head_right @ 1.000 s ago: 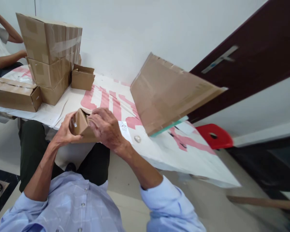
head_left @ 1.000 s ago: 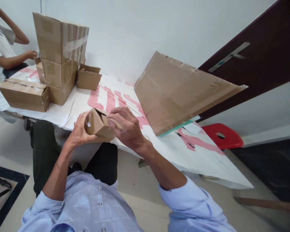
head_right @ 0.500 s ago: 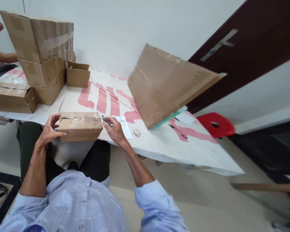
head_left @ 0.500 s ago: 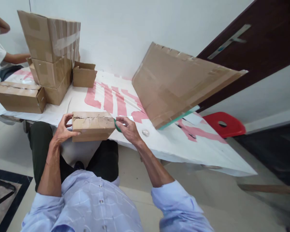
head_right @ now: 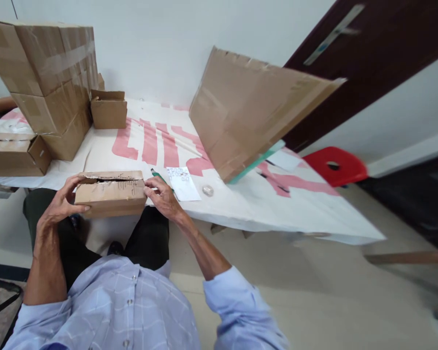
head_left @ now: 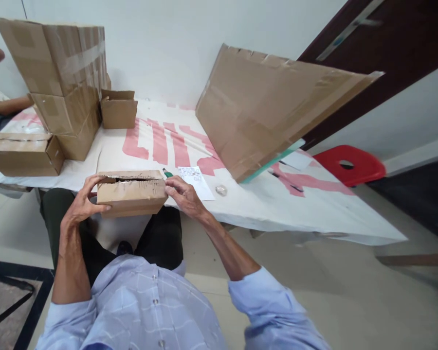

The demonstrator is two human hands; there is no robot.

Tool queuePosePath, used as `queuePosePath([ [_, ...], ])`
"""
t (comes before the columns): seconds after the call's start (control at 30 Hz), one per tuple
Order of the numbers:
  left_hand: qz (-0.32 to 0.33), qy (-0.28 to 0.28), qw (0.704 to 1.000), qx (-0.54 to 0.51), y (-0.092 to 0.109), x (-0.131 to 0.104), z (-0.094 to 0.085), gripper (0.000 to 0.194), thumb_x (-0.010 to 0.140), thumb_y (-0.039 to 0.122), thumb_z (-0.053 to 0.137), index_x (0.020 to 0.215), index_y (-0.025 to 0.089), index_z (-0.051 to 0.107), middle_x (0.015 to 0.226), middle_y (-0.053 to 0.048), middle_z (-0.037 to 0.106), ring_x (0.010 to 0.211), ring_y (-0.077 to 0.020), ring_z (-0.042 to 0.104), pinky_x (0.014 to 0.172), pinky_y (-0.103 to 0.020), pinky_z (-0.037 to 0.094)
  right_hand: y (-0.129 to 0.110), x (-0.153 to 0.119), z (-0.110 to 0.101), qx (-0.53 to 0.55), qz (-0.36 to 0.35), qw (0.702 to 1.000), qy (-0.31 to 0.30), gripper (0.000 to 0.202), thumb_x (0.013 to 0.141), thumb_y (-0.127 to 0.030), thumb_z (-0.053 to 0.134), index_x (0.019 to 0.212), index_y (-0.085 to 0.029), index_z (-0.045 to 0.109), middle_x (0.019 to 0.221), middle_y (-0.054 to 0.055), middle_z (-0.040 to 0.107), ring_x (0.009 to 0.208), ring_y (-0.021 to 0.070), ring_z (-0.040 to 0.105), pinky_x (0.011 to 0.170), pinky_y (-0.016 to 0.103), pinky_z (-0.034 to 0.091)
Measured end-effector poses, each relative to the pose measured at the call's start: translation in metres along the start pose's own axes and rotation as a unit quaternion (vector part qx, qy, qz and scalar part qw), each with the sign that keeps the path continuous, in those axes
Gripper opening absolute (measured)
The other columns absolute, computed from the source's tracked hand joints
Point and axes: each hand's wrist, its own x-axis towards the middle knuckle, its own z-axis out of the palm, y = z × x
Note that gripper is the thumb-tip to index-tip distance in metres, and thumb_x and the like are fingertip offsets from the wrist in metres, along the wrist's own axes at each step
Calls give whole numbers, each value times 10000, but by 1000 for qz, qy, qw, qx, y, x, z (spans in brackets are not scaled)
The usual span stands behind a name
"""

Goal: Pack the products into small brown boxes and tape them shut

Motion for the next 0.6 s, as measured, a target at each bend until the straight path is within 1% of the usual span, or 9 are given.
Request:
queuePosePath([
  [0.1, 2, -7, 1000, 23, 6, -1, 0, 904, 650, 516, 970, 1452, 324, 599, 1601, -105, 463, 1538, -393, 426, 1146, -542, 536, 19, 6, -7, -27, 4, 999, 41, 412, 1071, -520, 459, 1129, -205, 719, 1140, 98, 694, 1023, 217, 682, 842, 352, 581],
  [0.17, 3, -11, 999, 33, 8, -2, -1, 918, 660, 515, 967, 1474, 332, 583, 1608, -104, 457, 1539, -389, 422, 1138, -530, 544, 38, 13, -12, -110, 18, 991, 74, 392, 1064, -500, 488, 1105, -190, 724, 1111, 116, 701, 1037, 245, 674, 888, 390, 574],
  [0.2, 3, -12, 999, 37, 8, -2, -1, 924, 665, 514, 965, 1483, 336, 575, 1611, -105, 453, 1540, -389, 419, 1138, -529, 543, 47, 17, -14, -167, 37, 982, 81, 365, 1050, -483, 525, 1093, -181, 726, 1108, 129, 704, 1066, 264, 664, 923, 410, 564],
  [0.23, 3, -12, 999, 39, 8, -2, 0, 929, 669, 513, 964, 1491, 339, 567, 1612, -107, 449, 1541, -389, 418, 1137, -529, 542, 57, 22, -16, -223, 67, 969, 77, 338, 1033, -460, 566, 1096, -169, 725, 1126, 148, 706, 1100, 282, 653, 957, 429, 552],
  [0.3, 2, -13, 999, 40, 7, -3, 0, 934, 677, 514, 960, 1501, 340, 553, 1609, -111, 445, 1541, -389, 416, 1132, -530, 545, 72, 30, -16, -318, 144, 936, 43, 318, 1002, -408, 635, 1144, -136, 717, 1213, 191, 695, 1172, 312, 626, 1004, 452, 524],
  [0.37, 4, -14, 999, 39, 7, -3, 0, 935, 679, 513, 957, 1502, 336, 550, 1605, -111, 445, 1540, -388, 417, 1133, -531, 546, 83, 38, -13, -366, 206, 907, -3, 342, 983, -374, 676, 1204, -116, 703, 1305, 220, 667, 1232, 328, 598, 1017, 450, 504],
  [0.4, 4, -14, 999, 38, 6, -3, 0, 934, 682, 511, 956, 1504, 334, 548, 1604, -111, 444, 1541, -386, 415, 1139, -533, 542, 86, 41, -11, -374, 223, 900, -21, 345, 975, -364, 691, 1215, -117, 700, 1324, 222, 660, 1241, 328, 592, 1016, 443, 497],
  [0.47, 5, -16, 999, 38, 6, -4, 0, 935, 683, 505, 954, 1507, 331, 547, 1605, -111, 441, 1545, -385, 408, 1159, -544, 528, 90, 45, -6, -373, 238, 896, -37, 308, 961, -330, 704, 1192, -126, 708, 1309, 216, 670, 1223, 319, 594, 1009, 428, 487],
  [0.6, 4, -17, 999, 35, 6, -5, 0, 944, 678, 487, 960, 1514, 334, 549, 1595, -115, 445, 1544, -397, 405, 1164, -560, 523, 90, 49, 0, -358, 250, 899, -24, 202, 945, -210, 633, 1095, -108, 721, 1215, 224, 694, 1132, 300, 626, 955, 403, 487],
])
